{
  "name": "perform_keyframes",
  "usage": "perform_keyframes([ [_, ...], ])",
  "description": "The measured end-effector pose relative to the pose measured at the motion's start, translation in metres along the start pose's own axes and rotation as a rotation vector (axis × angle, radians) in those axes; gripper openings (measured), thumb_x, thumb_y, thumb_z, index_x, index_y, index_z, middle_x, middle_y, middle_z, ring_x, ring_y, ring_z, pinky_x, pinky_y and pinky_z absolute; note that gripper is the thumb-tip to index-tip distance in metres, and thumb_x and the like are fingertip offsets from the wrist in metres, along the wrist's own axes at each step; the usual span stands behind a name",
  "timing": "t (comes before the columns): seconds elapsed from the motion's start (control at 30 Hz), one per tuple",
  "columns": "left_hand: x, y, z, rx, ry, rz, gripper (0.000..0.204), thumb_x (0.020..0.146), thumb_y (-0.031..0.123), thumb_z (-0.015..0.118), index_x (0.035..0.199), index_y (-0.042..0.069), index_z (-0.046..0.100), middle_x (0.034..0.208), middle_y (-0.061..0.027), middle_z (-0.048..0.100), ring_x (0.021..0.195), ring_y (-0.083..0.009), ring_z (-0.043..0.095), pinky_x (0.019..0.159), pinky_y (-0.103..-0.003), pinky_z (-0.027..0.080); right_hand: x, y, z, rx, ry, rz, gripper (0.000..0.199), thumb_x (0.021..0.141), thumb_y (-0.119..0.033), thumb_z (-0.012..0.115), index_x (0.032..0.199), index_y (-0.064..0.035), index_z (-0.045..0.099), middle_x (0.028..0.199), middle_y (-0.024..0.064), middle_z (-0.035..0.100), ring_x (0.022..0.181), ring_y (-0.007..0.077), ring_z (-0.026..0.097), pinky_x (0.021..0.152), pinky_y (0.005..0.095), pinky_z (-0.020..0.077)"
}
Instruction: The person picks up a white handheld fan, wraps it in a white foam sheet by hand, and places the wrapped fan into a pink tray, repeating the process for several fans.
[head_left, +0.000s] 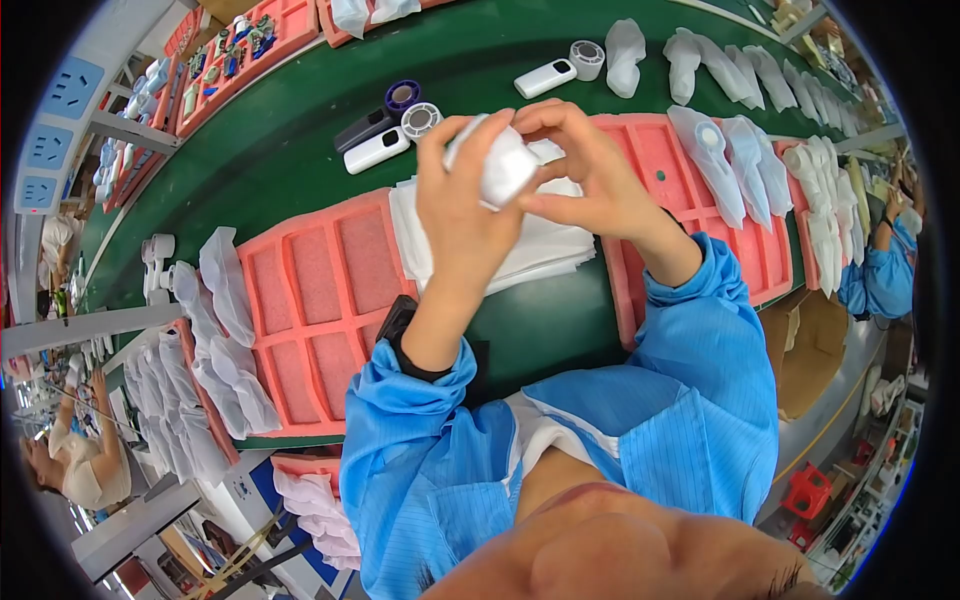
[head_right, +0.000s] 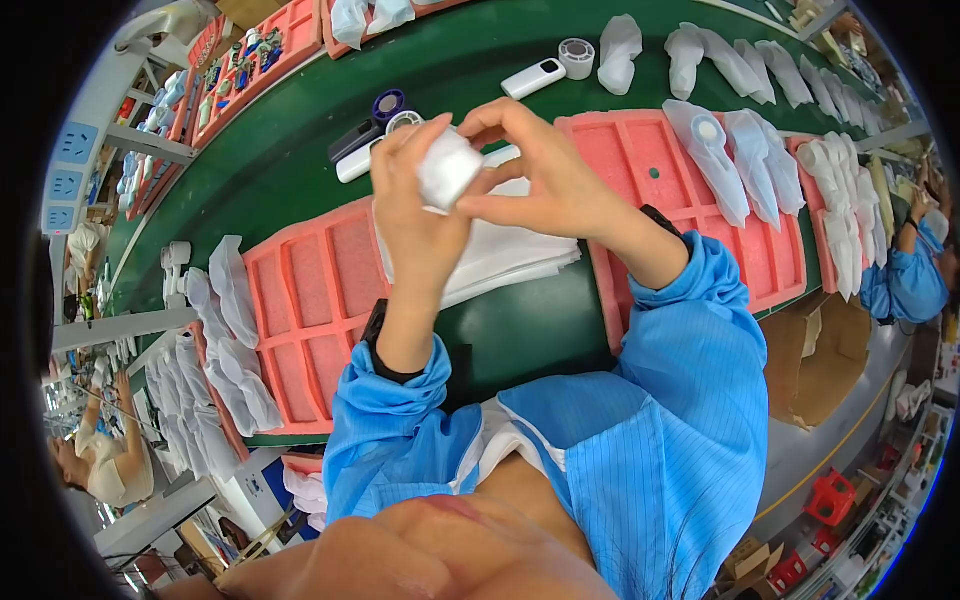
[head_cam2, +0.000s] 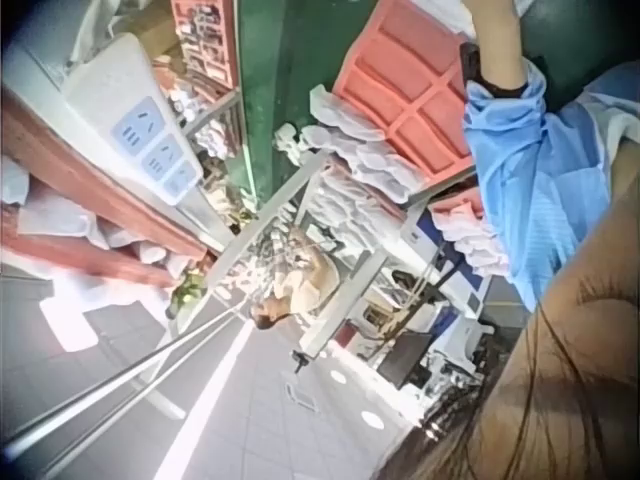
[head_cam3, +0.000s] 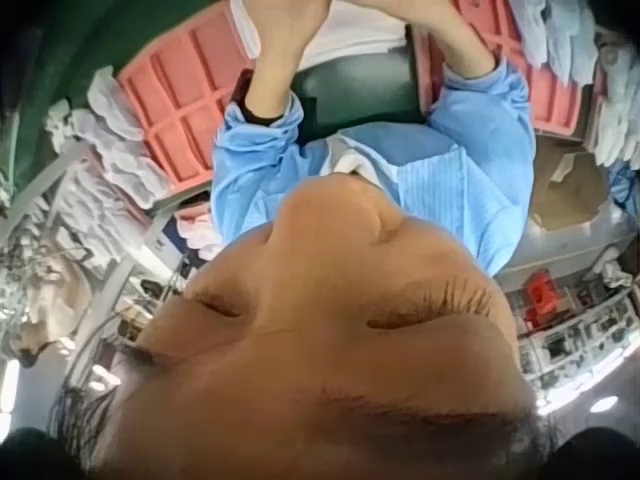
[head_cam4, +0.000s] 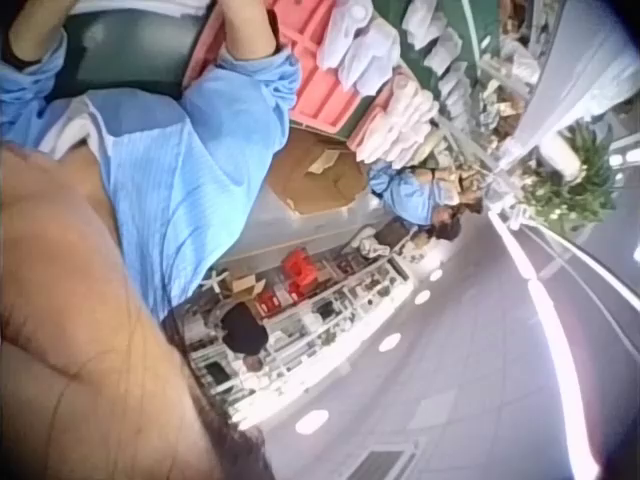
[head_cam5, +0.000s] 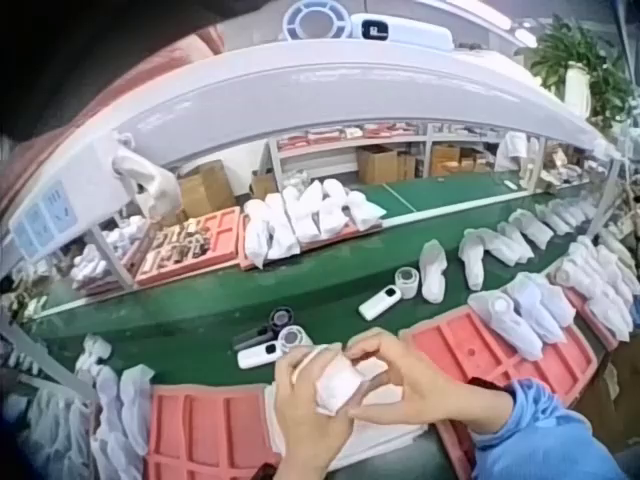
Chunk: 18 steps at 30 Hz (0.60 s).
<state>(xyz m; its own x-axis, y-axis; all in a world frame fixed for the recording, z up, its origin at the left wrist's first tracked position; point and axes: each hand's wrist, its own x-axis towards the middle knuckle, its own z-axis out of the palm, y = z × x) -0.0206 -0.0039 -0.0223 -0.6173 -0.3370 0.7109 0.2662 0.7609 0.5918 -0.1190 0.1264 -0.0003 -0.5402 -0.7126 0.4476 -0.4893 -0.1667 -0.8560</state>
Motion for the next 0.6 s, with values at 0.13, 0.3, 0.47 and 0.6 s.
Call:
perform_keyframes([
  [0.13,0.008,-0.007,-0.027,-0.688,-0.252,-0.342,0.053,0.068,0.006,0.076,0.118,0.009,0.058,0.121,-0.0113,0.048,0.107,-0.0245,0.052,0.086,-0.034,0.045,0.002,0.004,-0.005,-0.047,-0.246,-0.077,0.061,0.067,-0.011,0.075,0.12,-0.0002,0.047,0.106,0.0124,0.056,0.099,0.023,0.058,0.074,0.0352,0.0493],
  [0.3,0.006,0.001,-0.023,-0.817,0.229,-0.289,0.047,0.066,0.012,0.082,0.109,0.011,0.062,0.12,-0.0096,0.048,0.111,-0.0215,0.048,0.092,-0.035,0.04,0.001,0.015,-0.007,-0.524,-0.07,-0.048,0.052,0.066,-0.008,0.074,0.112,0.0007,0.05,0.097,0.0175,0.059,0.087,0.0344,0.061,0.069,0.0356,0.0495],
  [0.47,-0.001,0.008,-0.013,-0.329,0.34,-0.012,0.039,0.064,0.014,0.084,0.097,0.007,0.063,0.117,-0.0086,0.048,0.109,-0.0219,0.047,0.092,-0.034,0.04,-0.001,0.011,0.01,-0.751,0.101,-0.276,0.046,0.068,-0.008,0.071,0.109,0.0005,0.053,0.092,0.0209,0.059,0.08,0.0407,0.059,0.065,0.0346,0.0491],
  [0.6,0.002,0.01,-0.031,-0.132,0.311,-0.086,0.032,0.066,0.014,0.083,0.089,0.005,0.063,0.115,-0.0084,0.049,0.102,-0.0211,0.05,0.086,-0.032,0.041,-0.004,0.008,0.013,-0.675,0.103,-0.185,0.039,0.073,-0.009,0.069,0.108,0.0003,0.053,0.093,0.0171,0.062,0.08,0.0326,0.062,0.065,0.0328,0.0492],
])
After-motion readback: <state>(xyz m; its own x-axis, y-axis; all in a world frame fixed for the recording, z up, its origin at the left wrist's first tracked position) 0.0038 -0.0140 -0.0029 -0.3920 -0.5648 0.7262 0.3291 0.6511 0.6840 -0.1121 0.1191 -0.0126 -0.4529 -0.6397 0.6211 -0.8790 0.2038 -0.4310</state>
